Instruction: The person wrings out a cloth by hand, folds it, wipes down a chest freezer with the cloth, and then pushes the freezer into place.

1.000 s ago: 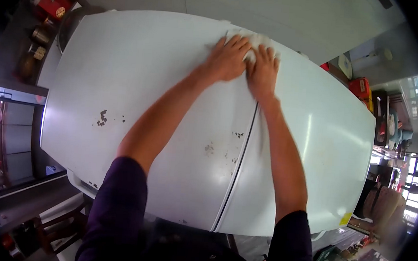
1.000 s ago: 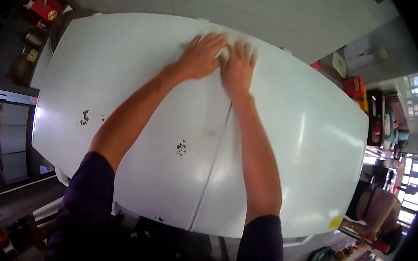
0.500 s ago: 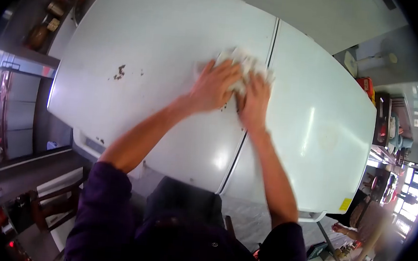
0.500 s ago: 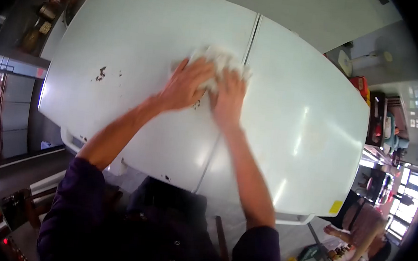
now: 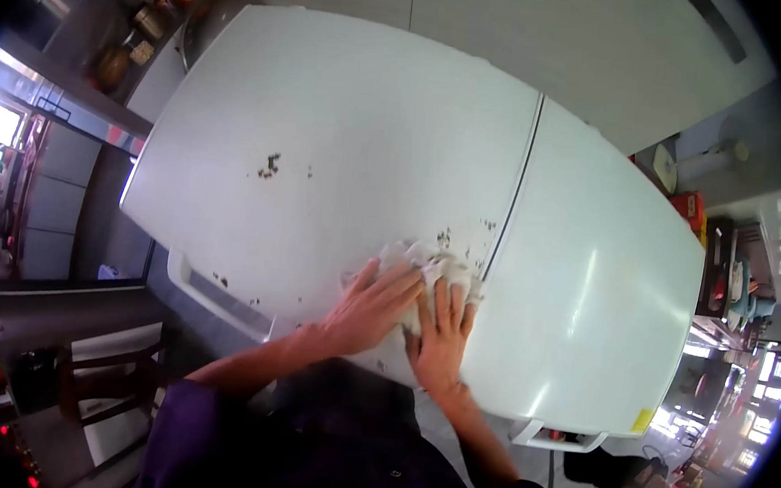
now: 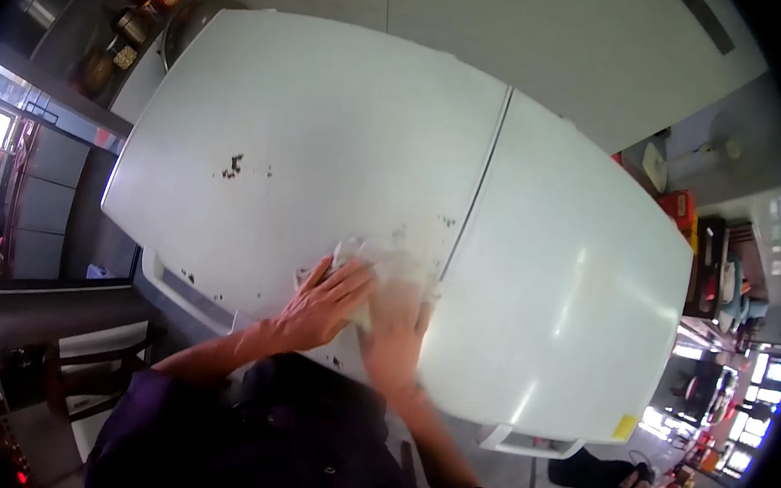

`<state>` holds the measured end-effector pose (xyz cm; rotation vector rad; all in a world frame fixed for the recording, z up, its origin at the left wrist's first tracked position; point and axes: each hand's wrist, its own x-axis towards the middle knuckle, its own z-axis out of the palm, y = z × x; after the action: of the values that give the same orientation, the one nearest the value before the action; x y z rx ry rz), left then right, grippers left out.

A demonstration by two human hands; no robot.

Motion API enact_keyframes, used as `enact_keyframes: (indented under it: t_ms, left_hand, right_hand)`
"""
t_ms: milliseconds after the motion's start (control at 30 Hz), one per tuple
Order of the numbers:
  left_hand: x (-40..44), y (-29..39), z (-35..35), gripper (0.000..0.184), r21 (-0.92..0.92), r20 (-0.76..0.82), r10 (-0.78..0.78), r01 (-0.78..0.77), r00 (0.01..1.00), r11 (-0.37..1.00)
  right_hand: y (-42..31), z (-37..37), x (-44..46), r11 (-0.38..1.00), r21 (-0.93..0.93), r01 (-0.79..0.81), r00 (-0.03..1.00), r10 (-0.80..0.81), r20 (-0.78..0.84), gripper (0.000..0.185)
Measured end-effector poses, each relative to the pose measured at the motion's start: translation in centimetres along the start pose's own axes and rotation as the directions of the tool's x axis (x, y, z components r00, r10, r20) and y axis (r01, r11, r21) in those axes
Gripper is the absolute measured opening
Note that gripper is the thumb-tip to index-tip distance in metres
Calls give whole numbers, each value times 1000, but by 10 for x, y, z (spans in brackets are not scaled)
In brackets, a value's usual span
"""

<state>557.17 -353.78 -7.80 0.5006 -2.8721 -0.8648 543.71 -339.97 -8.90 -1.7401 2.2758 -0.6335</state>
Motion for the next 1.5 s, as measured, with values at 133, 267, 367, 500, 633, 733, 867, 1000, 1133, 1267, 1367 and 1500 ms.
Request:
enact_keyframes:
  t_ms: [133,267,367,500,633,733,867,1000,1133,1267,1367,1500]
  left_hand:
    - [129,-74,-29,53,132,-221,194,-167,956,977]
    - [279,-149,-65,48,248,-246,294,-233,924,940]
    - [353,-199,-89,46,285,-283,275,-193,919,939]
    - [358,-290,-130,43,272,-324,182,-93,928,958]
    - [281,-343,-169,45,250,-391,144,-46,909,967]
    - [202,-356,-180,50,230,-403,43,56,914,972]
    - [60,-292,-168,58,143,-407,-157,233,900,962]
    - [-48,-196,-121,72,70,-312,-222,255,924,964]
    - [-84,-99,-40,63,28,-234,-205,217,950,976]
    - [-27,-63,25,54,-27,-209,102,-110,973,994]
    - [29,-57,-2,47,197,-216,313,-273,925,942]
    - [56,-133,-36,42,389,-308,364,-233,879,891]
  right_hand:
    - [55,13,128,987,-154,-44,971,6,-240,64]
    - [108,26,275,930,-162,-330,868,231,-439,54]
    - [120,39,380,872,-137,-470,815,370,-445,54]
    - [96,71,467,932,-199,-301,898,207,-388,52]
    - [37,111,497,979,-201,-30,936,-43,-351,52]
    - [-19,135,483,978,-158,139,950,-176,-257,55]
    - [-87,130,379,927,-3,375,919,-373,-132,58]
    - [-106,104,234,895,125,427,900,-435,37,56]
    - [-75,66,90,949,170,264,945,-290,153,60]
    - [-39,28,11,997,-28,-69,997,70,18,63]
    - [-31,27,24,970,-66,-235,966,226,-127,58]
    - [-41,63,118,975,-155,-162,968,126,-218,54]
